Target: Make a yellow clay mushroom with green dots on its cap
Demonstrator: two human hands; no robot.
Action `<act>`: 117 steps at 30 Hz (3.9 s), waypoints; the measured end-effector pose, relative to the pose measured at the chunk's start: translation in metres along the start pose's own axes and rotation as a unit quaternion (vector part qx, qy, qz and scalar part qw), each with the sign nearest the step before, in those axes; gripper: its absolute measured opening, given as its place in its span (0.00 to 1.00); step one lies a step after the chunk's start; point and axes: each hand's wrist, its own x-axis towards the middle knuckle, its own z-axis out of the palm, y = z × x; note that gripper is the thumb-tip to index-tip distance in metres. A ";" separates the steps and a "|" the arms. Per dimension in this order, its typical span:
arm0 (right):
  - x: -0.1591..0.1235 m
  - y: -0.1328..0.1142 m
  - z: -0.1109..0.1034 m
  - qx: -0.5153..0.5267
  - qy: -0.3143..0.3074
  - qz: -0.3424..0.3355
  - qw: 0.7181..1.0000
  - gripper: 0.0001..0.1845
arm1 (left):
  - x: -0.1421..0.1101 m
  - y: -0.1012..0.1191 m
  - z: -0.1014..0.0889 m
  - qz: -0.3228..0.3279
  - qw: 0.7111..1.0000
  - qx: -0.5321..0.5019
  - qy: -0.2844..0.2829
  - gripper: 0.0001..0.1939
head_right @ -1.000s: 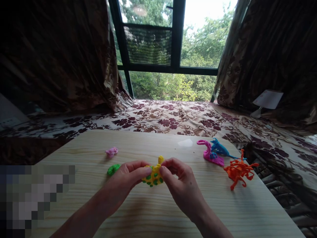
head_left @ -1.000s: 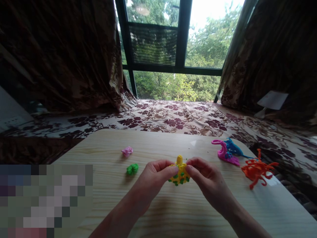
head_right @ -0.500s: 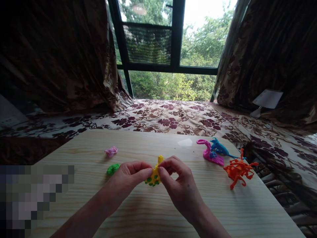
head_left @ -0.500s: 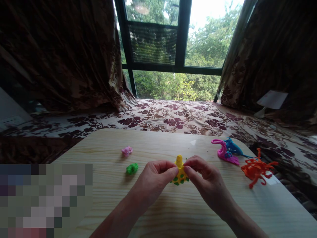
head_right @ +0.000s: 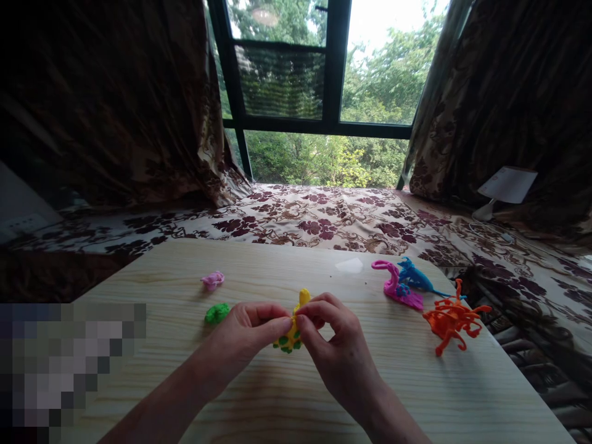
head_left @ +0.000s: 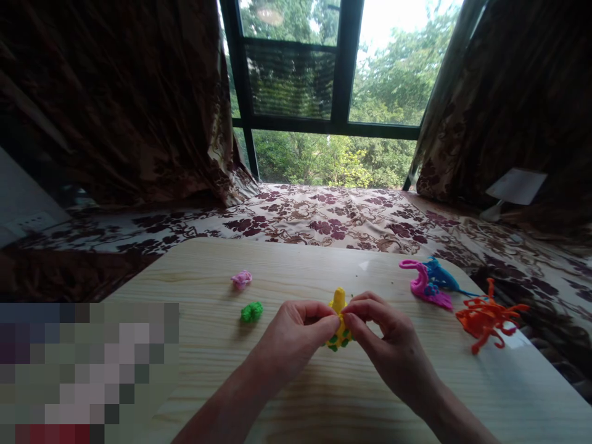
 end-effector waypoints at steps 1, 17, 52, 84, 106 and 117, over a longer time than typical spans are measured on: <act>0.000 -0.001 0.000 -0.003 -0.003 -0.005 1.000 0.06 | 0.000 -0.001 -0.001 0.000 1.000 0.002 0.003 0.12; 0.002 0.001 -0.006 -0.038 -0.071 -0.003 0.997 0.06 | 0.000 -0.002 -0.004 -0.007 0.999 0.053 -0.005 0.13; 0.004 -0.002 -0.010 -0.039 -0.038 -0.032 0.998 0.10 | 0.001 0.009 -0.002 -0.024 0.999 -0.021 -0.032 0.15; 0.005 0.005 -0.015 0.196 -0.022 0.138 0.971 0.13 | 0.003 0.000 -0.001 0.009 0.999 -0.042 0.029 0.11; 0.008 0.002 -0.020 0.223 -0.052 0.157 0.961 0.15 | 0.004 0.003 0.000 -0.050 0.984 -0.169 -0.020 0.13; 0.010 0.006 -0.022 0.193 -0.053 0.139 0.970 0.17 | 0.006 0.004 -0.005 -0.065 0.979 -0.194 0.013 0.10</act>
